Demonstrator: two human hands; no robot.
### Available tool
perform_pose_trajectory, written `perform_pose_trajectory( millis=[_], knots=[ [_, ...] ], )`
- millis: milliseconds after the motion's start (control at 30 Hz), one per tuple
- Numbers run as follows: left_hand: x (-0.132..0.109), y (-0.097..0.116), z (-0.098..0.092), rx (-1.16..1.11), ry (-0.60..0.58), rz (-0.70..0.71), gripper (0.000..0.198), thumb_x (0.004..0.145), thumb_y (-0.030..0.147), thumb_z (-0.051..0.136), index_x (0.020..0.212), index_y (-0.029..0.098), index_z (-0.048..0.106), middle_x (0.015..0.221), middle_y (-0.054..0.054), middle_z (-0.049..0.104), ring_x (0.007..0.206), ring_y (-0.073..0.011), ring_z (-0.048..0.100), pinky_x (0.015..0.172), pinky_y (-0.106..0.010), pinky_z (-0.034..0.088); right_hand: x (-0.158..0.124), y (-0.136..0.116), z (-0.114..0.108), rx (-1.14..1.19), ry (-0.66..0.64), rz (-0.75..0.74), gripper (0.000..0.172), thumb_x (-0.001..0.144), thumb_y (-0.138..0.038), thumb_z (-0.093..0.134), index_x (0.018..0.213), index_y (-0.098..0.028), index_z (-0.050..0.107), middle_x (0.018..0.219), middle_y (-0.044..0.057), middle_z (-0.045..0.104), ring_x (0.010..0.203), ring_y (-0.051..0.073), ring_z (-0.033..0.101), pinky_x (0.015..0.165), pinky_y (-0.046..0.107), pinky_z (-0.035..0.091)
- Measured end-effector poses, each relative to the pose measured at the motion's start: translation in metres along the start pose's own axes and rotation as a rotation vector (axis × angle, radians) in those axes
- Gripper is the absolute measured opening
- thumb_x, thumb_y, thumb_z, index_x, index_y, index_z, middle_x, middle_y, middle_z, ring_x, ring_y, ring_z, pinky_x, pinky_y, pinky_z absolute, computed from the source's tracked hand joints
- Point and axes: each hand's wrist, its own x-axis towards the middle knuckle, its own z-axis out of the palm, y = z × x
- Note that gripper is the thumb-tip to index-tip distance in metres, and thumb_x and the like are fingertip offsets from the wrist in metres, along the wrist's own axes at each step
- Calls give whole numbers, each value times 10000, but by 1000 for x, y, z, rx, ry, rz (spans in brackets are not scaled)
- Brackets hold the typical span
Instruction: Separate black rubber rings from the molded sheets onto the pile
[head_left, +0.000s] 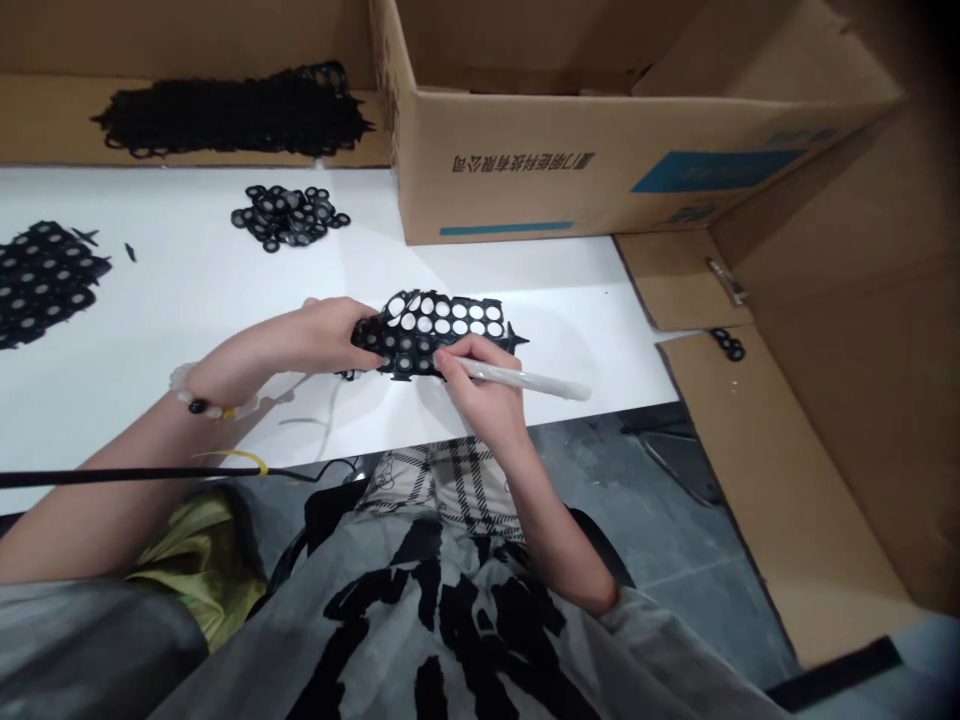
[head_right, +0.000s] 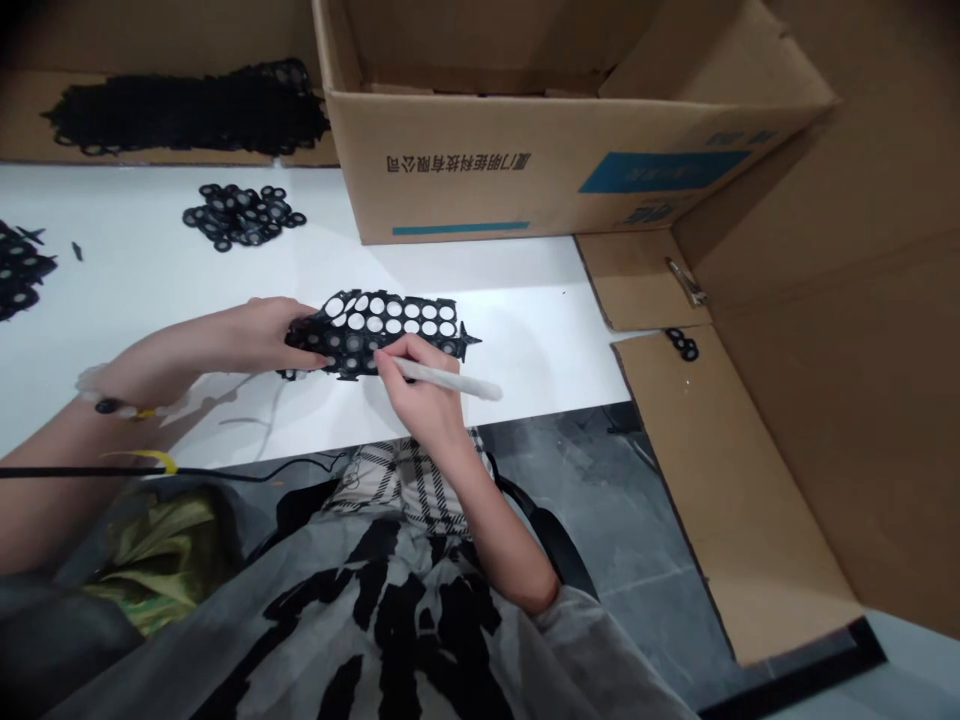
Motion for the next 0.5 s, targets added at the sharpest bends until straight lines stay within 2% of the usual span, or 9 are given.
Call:
perform_pose_trajectory(
  millis=[167,267,367,500],
  knots=[
    [-1,16,9,99,119,-94,429,662,589,653,826,192,646,693,-17,650,701,-214,590,749,-331,398,2,-2,-1,10,-52,-4,180,839,-294,626,689,-196,614,654,-23,633,610,126,557,584,258,412],
    [0,21,14,109,171,-107,372,662,539,682,766,186,627,637,-6,616,683,-218,584,751,-337,391,2,-4,0,-42,-91,-38,165,840,-272,620,694,-194,621,672,-15,645,640,135,568,618,271,422],
    [-1,19,18,71,185,-51,307,686,479,673,733,181,615,673,-4,625,659,-196,578,708,-313,387,3,-3,2,-101,-122,-63,173,846,-265,612,687,-199,618,679,-10,648,682,149,578,655,286,425],
    [-2,11,21,-46,185,67,276,734,450,621,810,186,644,791,-17,679,720,-183,595,656,-274,384,3,-2,2,-94,-120,-54,169,846,-267,618,691,-200,617,685,-11,651,684,147,578,658,288,427]
  ],
)
